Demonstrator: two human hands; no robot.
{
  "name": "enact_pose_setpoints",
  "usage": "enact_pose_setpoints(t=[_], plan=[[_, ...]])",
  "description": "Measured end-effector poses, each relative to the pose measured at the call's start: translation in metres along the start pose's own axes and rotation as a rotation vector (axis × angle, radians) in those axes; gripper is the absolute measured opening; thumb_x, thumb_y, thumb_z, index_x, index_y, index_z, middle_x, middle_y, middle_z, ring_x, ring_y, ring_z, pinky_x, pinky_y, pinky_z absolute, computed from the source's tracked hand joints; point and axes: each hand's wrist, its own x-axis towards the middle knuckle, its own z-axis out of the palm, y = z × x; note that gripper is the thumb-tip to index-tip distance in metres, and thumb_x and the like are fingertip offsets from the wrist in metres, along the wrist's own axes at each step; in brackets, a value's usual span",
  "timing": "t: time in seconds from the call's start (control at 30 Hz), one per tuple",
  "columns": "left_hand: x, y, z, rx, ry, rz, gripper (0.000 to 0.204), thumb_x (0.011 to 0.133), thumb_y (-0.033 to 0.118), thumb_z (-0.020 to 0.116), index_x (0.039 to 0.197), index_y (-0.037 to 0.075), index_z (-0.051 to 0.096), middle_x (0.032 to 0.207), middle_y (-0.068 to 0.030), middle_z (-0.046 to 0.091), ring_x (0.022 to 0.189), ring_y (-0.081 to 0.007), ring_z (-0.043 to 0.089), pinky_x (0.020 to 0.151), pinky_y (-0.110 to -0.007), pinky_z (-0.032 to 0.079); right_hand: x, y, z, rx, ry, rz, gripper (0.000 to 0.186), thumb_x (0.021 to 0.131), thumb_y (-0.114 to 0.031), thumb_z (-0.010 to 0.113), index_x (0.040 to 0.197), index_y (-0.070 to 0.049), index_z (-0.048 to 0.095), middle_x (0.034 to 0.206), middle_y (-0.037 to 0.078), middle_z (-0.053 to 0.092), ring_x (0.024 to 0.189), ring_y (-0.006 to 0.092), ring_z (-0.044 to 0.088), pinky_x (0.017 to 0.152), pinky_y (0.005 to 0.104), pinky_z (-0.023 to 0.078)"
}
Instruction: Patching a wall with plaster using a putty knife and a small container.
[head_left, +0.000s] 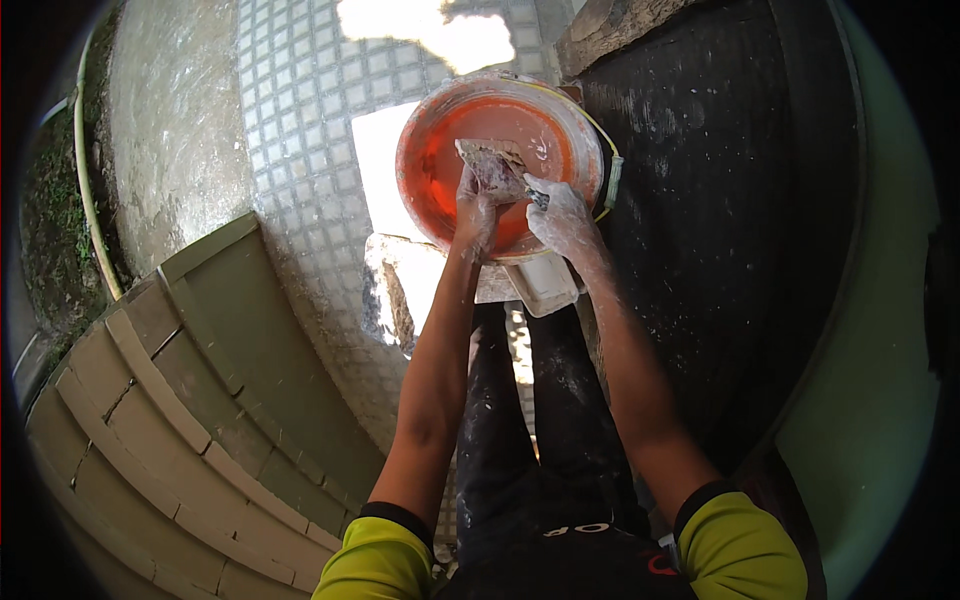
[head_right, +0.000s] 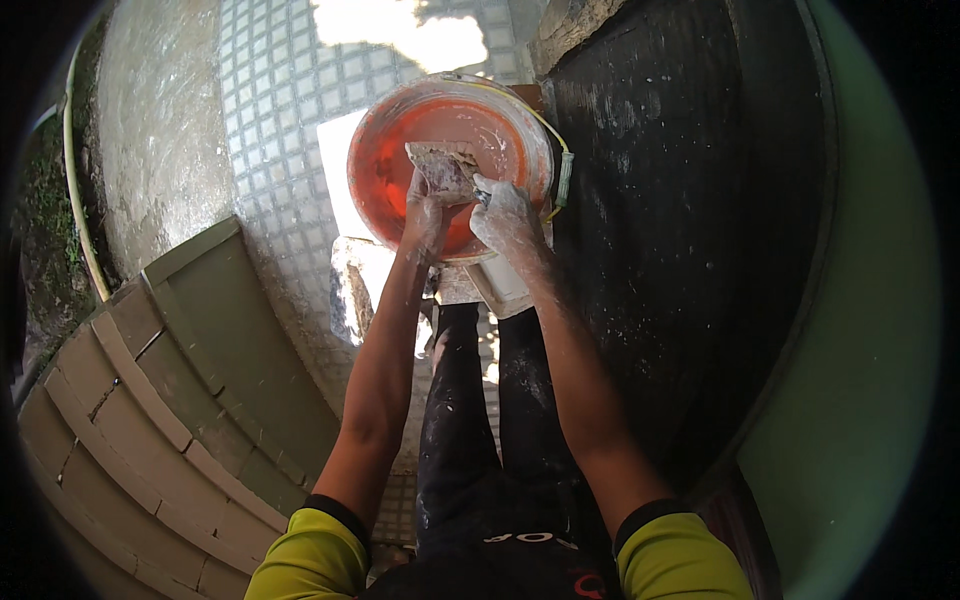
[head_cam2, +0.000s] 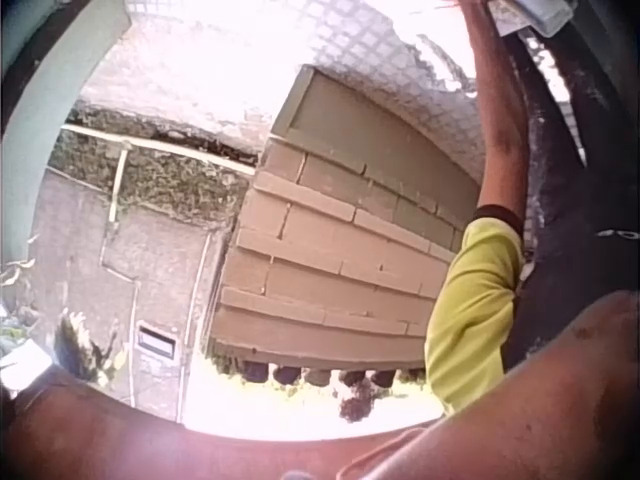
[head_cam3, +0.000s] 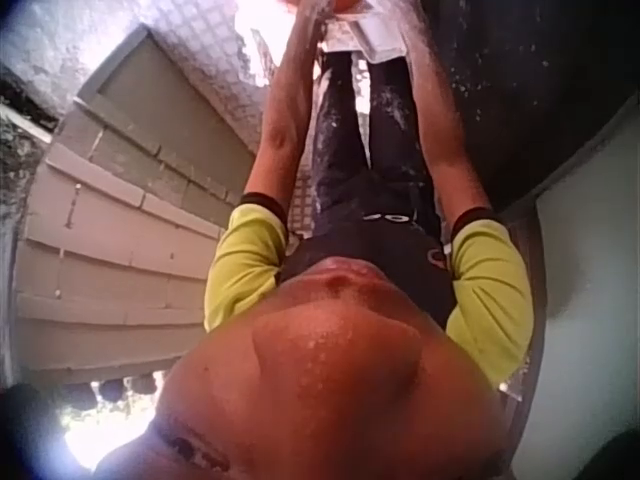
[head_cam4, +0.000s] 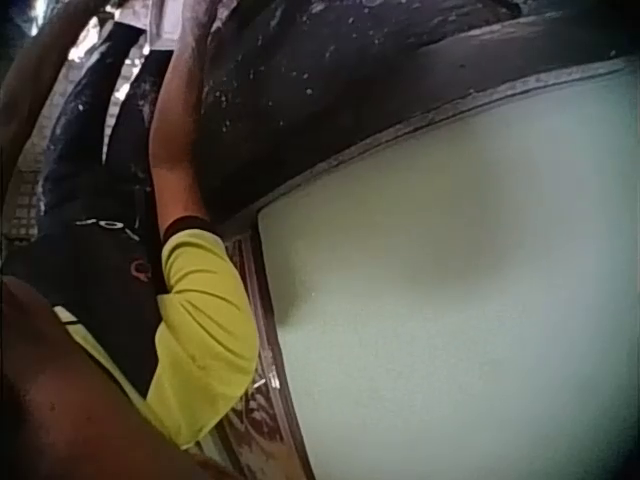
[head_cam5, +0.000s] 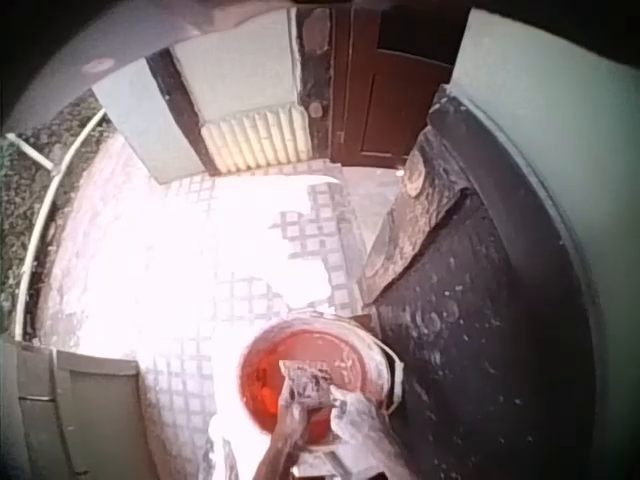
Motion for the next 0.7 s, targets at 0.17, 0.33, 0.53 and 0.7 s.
enact_pose_setpoints(t=[0.17, 0.33, 0.53, 0.7], plan=[[-0.003, 0.003, 0.009, -0.088, 0.085, -0.037, 0.051, 0.085, -0.008, 0.045, 0.132, 0.011, 0.039, 0.120, -0.0129, 0.056, 0.100, -0.0260, 0.063, 0.081, -0.041, 0.056, -0.014, 0.001, -0.004, 0.012, -0.031, 0.011, 0.039, 0.086, -0.016, 0.058, 0.124, -0.005, 0.060, 0.102, 0.025, 0.066, 0.099, 0.0368, 0.063, 0.089, 0.0422, 0.049], [0.008, -0.011, -0.015, 0.164, 0.040, 0.135, 0.041, 0.090, -0.005, 0.044, 0.130, 0.005, 0.041, 0.120, -0.0114, 0.057, 0.106, -0.0229, 0.060, 0.090, -0.037, 0.051, -0.010, -0.011, 0.005, 0.020, 0.072, -0.023, 0.035, 0.084, -0.015, 0.059, 0.117, -0.004, 0.064, 0.095, 0.025, 0.066, 0.092, 0.0409, 0.063, 0.083, 0.0462, 0.051], [0.002, -0.007, -0.015, 0.110, 0.058, 0.077, 0.033, 0.094, -0.002, 0.046, 0.127, 0.001, 0.044, 0.117, -0.0097, 0.058, 0.102, -0.0211, 0.061, 0.084, -0.033, 0.053, -0.025, -0.026, 0.013, 0.037, 0.022, -0.024, 0.033, 0.086, -0.012, 0.053, 0.117, -0.005, 0.064, 0.093, 0.026, 0.065, 0.091, 0.0409, 0.063, 0.083, 0.0476, 0.050], [-0.006, -0.007, -0.003, 0.197, -0.002, 0.053, 0.033, 0.091, -0.004, 0.049, 0.124, 0.001, 0.047, 0.117, -0.0107, 0.059, 0.104, -0.0208, 0.060, 0.090, -0.035, 0.050, -0.004, -0.022, 0.015, -0.055, 0.116, 0.046, 0.033, 0.088, -0.010, 0.051, 0.119, -0.003, 0.062, 0.095, 0.025, 0.066, 0.090, 0.0404, 0.063, 0.083, 0.0491, 0.049]])
